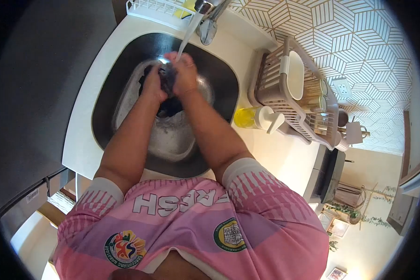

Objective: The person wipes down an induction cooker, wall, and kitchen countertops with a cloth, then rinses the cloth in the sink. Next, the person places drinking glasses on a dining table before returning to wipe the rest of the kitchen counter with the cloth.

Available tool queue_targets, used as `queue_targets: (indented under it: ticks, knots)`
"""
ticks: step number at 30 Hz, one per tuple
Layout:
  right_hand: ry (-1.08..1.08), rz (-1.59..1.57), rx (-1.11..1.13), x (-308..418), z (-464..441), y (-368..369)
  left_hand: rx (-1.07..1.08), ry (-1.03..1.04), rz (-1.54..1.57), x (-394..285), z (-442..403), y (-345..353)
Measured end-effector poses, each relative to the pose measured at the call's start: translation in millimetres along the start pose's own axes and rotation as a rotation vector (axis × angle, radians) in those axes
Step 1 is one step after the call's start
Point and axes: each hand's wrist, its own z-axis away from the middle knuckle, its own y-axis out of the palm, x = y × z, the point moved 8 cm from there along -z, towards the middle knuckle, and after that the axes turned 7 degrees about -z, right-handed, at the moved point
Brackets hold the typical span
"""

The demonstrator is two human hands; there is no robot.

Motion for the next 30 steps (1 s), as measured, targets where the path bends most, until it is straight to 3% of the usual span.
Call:
queue_targets:
  ticks: [2,4,5,6,8,9,10,11,12,13,15,16,18,19,20,21,22,23,25,27,29,30]
  knots:
    - [-0.344,0.489,0.155,0,22,24,0.085,-0.001,-0.048,9,-19,-15]
    - [-0.265,0.626,0.094,-5,20,22,0.240,0.263,-0.344,-6,-24,-19]
    - [-0.179,0.765,0.023,-11,20,15,0.187,0.353,-0.877,-9,-21,-17]
    - [-0.176,0.763,0.026,-7,12,15,0.182,0.354,-0.878,-9,-11,-4]
    - [-0.434,0.935,0.005,28,-18,22,-0.056,0.160,-0.559,1,10,10]
    - [-0.439,0.932,0.001,38,-26,26,-0.078,0.359,-1.374,-22,16,21]
    - [-0.252,1.040,0.048,32,-39,28,-0.071,0.364,-1.378,-23,19,26]
    - [-0.059,1.143,0.096,26,-49,27,-0.107,0.163,-1.085,-25,51,39]
    - [-0.060,1.146,0.098,31,-59,28,-0.143,-0.032,-0.782,-19,71,41]
    - [0.007,1.164,0.175,27,-67,31,-0.147,-0.031,-0.778,-17,70,36]
    - [0.155,1.362,0.447,20,-64,46,0.057,0.065,-1.285,-12,61,36]
    - [0.158,1.359,0.448,13,-62,43,0.054,0.063,-1.286,-11,55,29]
    - [-0.204,1.045,0.842,8,-40,68,0.060,0.388,-1.999,-20,46,43]
    - [-0.025,1.131,0.703,-3,-39,52,0.064,0.388,-1.995,-21,41,42]
    - [-0.024,1.134,0.702,-6,-35,45,0.089,0.487,-1.800,-29,40,47]
    - [0.080,1.031,0.630,-12,-35,33,0.108,0.576,-1.603,-37,40,50]
    - [0.181,0.924,0.557,-19,-33,22,0.106,0.575,-1.603,-36,38,50]
    - [0.151,0.751,0.536,-6,-23,25,0.011,0.610,-1.627,-40,37,48]
    - [0.032,0.720,0.474,-8,-27,-1,-0.087,0.642,-1.652,-49,35,46]
    - [-0.089,0.693,0.402,-1,-19,-17,-0.009,0.611,-1.270,-56,33,45]
    - [0.004,1.067,0.239,-6,1,-42,0.001,0.580,-1.113,-66,48,51]
    - [0.006,1.071,0.240,-10,2,-52,0.004,0.548,-0.958,-71,54,51]
